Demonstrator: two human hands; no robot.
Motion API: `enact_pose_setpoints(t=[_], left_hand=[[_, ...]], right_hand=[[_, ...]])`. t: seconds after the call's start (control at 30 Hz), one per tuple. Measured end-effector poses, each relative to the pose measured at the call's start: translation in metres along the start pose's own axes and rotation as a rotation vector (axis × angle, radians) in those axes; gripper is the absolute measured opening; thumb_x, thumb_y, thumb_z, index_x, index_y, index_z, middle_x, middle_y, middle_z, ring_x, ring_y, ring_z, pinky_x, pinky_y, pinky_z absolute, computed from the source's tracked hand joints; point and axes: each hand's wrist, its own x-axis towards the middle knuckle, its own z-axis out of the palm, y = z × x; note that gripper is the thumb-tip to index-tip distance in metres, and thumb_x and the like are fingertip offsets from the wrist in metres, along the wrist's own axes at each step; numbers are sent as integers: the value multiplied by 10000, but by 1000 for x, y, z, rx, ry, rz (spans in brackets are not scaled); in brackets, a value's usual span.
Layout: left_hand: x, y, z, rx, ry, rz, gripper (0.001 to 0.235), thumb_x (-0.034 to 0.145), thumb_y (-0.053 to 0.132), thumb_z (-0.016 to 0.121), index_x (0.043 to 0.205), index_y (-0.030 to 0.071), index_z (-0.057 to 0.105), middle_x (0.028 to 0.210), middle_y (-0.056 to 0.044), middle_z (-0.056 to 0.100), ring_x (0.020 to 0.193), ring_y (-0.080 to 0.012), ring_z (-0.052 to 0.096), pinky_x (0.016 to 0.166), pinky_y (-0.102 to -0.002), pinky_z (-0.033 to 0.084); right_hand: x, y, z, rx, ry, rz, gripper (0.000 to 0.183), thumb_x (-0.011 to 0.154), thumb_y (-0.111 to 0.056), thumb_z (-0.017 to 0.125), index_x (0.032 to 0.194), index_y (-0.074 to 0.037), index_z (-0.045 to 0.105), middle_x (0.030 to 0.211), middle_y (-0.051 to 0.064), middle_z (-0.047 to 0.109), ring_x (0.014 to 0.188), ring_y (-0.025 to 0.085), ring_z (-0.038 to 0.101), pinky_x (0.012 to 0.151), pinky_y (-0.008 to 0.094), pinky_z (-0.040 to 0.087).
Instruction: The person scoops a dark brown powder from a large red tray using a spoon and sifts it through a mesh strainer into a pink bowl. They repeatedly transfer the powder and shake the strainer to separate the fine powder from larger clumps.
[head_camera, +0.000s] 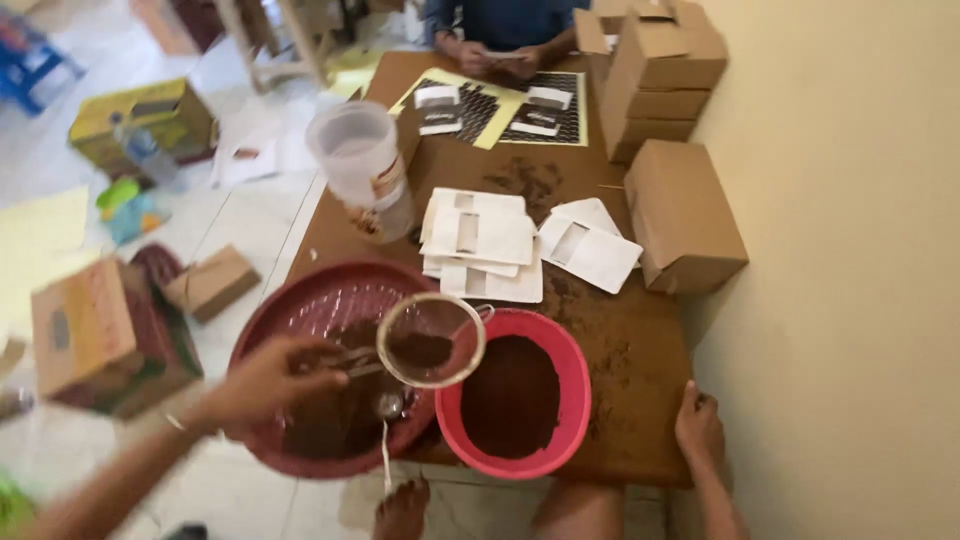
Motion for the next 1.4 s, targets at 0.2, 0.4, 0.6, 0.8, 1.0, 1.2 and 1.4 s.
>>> enact_pose_setpoints(t=[0.2,0.4,0.6,0.8,1.0,1.2,1.4], left_hand=[[14,22,49,-231,-49,-53,459,860,200,749,1305,98,708,1130,-83,825,991,-168,785,878,-289,642],[56,-58,112,-472,-34,34,422,848,170,772,1256,62,755,844,-101,820,717,-143,724,656,-259,563],[55,-81,119,-551,1,-82,423,844,100,779,1264,77,742,888,-123,837,770,-177,770,726,-280,607],[66,-103,141,-681,-39,32,438,861,8,743,1297,-3,703,796,-110,756,689,-158,659,661,-265,509],[59,-89,143,-593,-59,-26,422,838,-4,759,1259,18,736,755,-74,702,673,-147,611,670,-278,501],[62,-88,156,-616,-69,12,437,818,41,804,1253,28,759,737,-62,688,644,-137,628,631,-259,510],[67,-87,167,-576,-105,25,508,796,31,826,1297,68,753,662,-39,659,542,-103,552,566,-237,453]], right_hand=[[-2,10,8,-58,42,6,756,1092,-607,269,1419,30,513,1351,299,627,1203,528,592,1020,593,441],[3,7,-5,-112,116,-54,737,1086,-593,290,1410,30,514,1324,271,650,1170,481,633,1013,558,475],[-18,2,8,-167,148,-75,682,1111,-569,339,1332,44,539,1198,307,678,1061,531,649,902,577,497],[-48,-36,-11,-115,83,40,723,1105,-575,288,1448,34,473,1294,322,635,1143,508,623,980,576,459],[-40,-17,1,-146,136,-10,680,1125,-564,316,1396,27,515,1238,306,673,1085,524,640,928,580,472],[-43,-36,-6,-143,116,-6,696,1123,-550,297,1418,49,491,1280,319,652,1114,501,640,958,557,469],[-47,-34,-10,-99,149,13,630,1122,-507,346,1353,49,530,1225,293,676,1061,499,653,912,555,488]])
